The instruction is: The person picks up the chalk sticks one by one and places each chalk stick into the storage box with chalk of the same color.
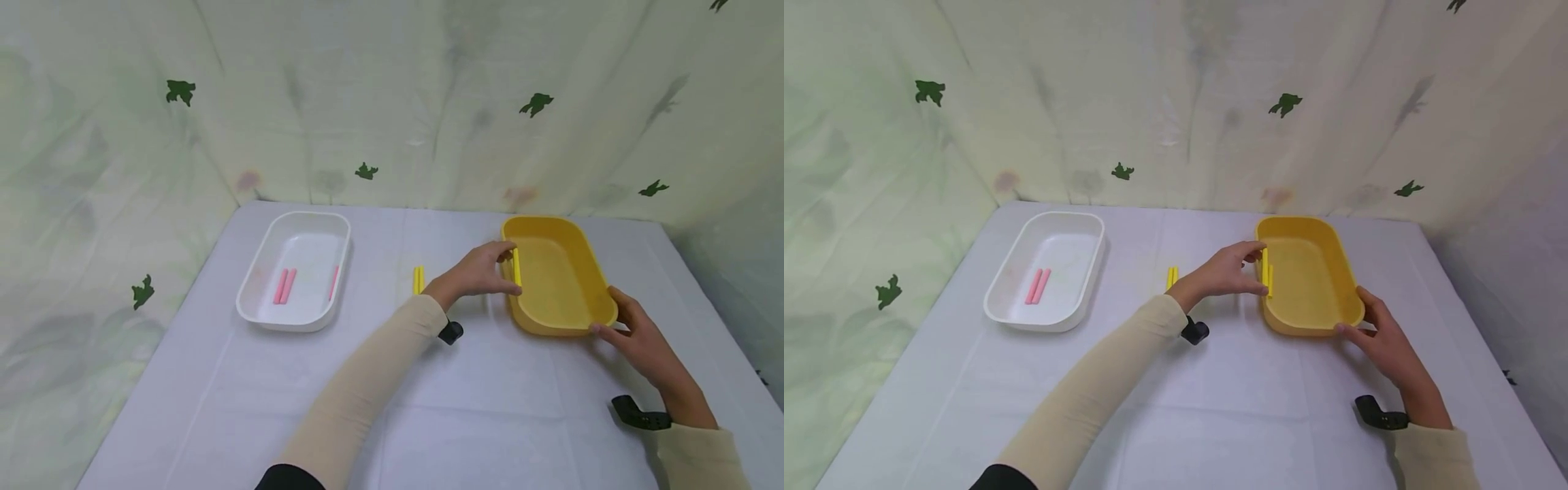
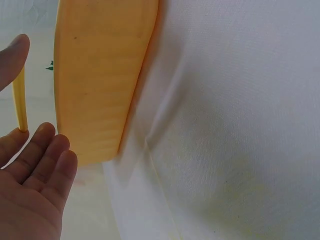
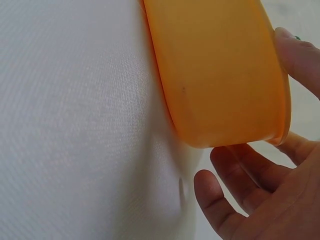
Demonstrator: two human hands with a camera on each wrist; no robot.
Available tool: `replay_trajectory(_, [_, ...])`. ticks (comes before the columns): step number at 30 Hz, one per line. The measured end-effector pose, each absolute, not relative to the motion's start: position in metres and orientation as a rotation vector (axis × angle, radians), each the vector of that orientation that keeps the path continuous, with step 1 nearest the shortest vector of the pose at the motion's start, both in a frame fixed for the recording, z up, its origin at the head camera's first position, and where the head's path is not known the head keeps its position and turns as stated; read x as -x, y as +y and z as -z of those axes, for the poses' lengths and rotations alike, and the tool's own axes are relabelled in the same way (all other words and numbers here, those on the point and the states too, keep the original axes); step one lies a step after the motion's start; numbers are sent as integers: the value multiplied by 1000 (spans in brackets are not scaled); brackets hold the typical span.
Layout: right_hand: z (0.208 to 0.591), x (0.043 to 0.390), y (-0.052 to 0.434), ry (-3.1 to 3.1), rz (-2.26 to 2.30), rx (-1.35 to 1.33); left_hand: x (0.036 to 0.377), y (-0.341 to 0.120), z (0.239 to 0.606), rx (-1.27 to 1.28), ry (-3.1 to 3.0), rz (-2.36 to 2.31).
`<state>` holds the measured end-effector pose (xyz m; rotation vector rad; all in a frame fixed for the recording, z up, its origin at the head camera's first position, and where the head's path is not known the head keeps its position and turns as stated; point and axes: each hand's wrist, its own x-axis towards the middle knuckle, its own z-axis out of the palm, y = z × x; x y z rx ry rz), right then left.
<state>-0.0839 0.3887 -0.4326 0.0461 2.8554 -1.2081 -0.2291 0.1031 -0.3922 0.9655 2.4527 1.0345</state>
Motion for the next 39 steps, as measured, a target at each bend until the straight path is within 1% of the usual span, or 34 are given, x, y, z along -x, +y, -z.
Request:
replay_trajectory(16, [437, 86, 388, 2853, 1191, -83, 229, 113, 393, -974, 2480, -996])
replay_trajectory(26, [437, 87, 388, 2854, 1193, -87, 228, 115, 395, -1016, 2579, -857])
replay_trajectory(32, [436, 87, 387, 2856, 1197, -89, 232, 103, 393, -1014, 2559, -908])
replay_trajectory(39, [435, 87, 387, 2860, 1216, -73, 244, 72, 389, -1020, 2541, -956])
